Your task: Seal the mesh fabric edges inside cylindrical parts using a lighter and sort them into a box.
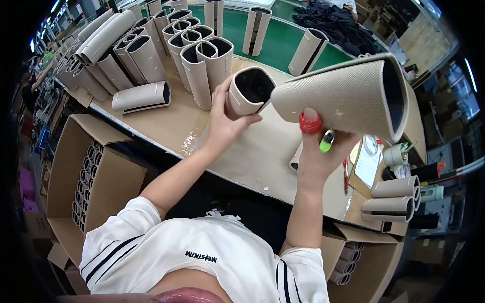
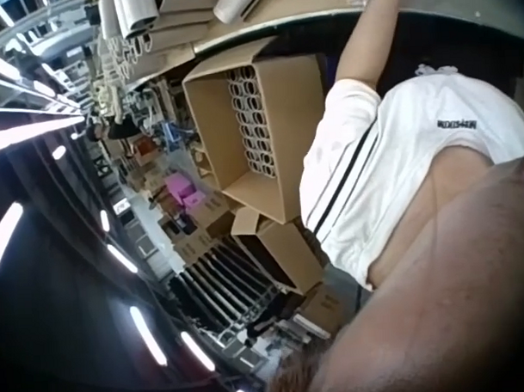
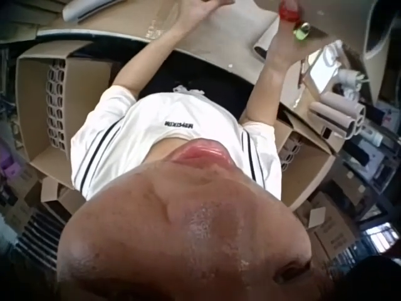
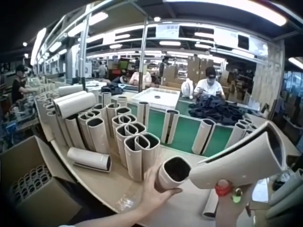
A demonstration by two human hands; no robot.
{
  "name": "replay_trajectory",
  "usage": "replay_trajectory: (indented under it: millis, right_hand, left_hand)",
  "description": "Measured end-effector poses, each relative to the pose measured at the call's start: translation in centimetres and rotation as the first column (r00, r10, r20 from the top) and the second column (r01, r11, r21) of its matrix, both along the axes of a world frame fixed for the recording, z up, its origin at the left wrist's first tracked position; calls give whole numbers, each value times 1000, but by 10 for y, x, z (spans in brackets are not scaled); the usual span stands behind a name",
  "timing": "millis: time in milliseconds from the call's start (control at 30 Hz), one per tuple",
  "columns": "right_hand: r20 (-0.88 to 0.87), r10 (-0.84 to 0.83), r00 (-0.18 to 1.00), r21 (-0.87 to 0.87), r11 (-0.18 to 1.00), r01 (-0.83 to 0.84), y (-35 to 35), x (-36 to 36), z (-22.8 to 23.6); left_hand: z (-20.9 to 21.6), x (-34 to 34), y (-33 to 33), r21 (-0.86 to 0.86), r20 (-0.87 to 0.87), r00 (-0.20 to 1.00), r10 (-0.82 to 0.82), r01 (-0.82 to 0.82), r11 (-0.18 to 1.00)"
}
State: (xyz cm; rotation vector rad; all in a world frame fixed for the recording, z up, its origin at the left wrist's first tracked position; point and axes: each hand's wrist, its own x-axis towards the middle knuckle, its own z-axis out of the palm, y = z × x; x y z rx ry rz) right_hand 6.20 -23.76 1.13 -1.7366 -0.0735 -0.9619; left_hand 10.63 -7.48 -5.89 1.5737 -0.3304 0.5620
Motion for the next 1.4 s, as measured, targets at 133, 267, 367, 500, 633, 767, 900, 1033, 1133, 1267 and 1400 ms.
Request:
replay_trajectory:
  millis: [133, 267, 367, 500, 633, 767, 900, 1033, 1133, 1267, 1400]
  right_hand:
    - [-91, 278, 956, 51, 960, -275, 26, -31, -21]
    - [-575, 316, 754, -252, 809, -532, 13, -33, -47]
    - [-493, 389, 778, -291, 770, -569, 0, -28, -14]
    - [-116, 387, 915, -418, 817, -398, 18, -37, 20]
    - [-153, 137, 979, -769, 606, -205, 26, -34, 26]
    - [-121, 13, 993, -870, 480, -112, 32, -32, 29]
    - [-90, -57, 994, -881, 471, -52, 36, -32, 35]
    - [-87, 195, 977, -840, 513, -177, 56, -49, 21]
    - [-84, 271, 959, -800, 556, -227, 67, -34, 17]
    - [-108, 194, 975, -698, 684, -213, 72, 0, 12]
    - [-21, 106, 994, -841, 536, -75, 84, 42, 9]
  left_hand:
    - [9, -41, 15, -278, -19, 979, -202, 189, 942]
    - [0, -49, 50, -47, 42, 918, -395, 396, 917]
    - [15, -68, 56, 123, -16, 913, -409, 407, 905]
    - [26, -82, 50, 308, 35, 964, -262, 239, 921]
    - [27, -91, 47, 443, 150, 987, -64, -9, 896]
    - [28, -93, 46, 521, 225, 974, 35, -151, 840]
    - [26, -92, 46, 482, 216, 973, 82, -179, 858]
    - [4, -76, 48, -88, -47, 973, -226, 221, 971]
    - [-4, -71, 64, -229, -82, 948, -307, 282, 932]
    - [44, -22, 138, 242, 280, 960, -23, -47, 969]
    - [90, 67, 207, 717, 550, 834, 51, -502, 483]
